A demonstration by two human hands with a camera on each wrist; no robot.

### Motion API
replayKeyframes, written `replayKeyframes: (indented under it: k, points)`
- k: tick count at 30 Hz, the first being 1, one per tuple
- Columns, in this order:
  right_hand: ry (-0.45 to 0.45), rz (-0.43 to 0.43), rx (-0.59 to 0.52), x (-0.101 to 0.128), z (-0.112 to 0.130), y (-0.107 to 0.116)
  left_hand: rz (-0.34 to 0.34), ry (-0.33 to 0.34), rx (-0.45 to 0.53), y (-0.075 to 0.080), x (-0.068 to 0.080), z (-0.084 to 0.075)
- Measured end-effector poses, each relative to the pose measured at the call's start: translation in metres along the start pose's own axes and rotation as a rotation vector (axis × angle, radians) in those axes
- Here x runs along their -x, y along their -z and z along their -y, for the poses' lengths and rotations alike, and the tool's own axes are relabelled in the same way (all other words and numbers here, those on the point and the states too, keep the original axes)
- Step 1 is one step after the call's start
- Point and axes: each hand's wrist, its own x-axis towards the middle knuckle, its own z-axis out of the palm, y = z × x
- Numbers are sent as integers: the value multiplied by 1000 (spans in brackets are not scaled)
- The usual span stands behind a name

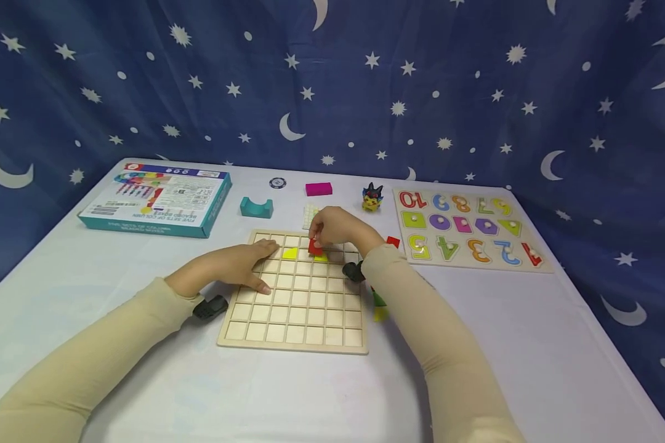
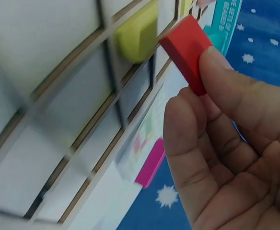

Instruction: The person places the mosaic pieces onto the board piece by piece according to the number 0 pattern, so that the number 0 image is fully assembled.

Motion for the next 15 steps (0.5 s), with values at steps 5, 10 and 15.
replayKeyframes:
  k: [5,10,15]
  points:
    - [24,16,48,-9,10,-2,-4,2,0,1,-2,0]
    - [14,48,93,-17,13,-6,-5,0,5,1,-2,-1]
    - [5,67,106,-20,13,-10,-5,-1,2,1,-1,-1]
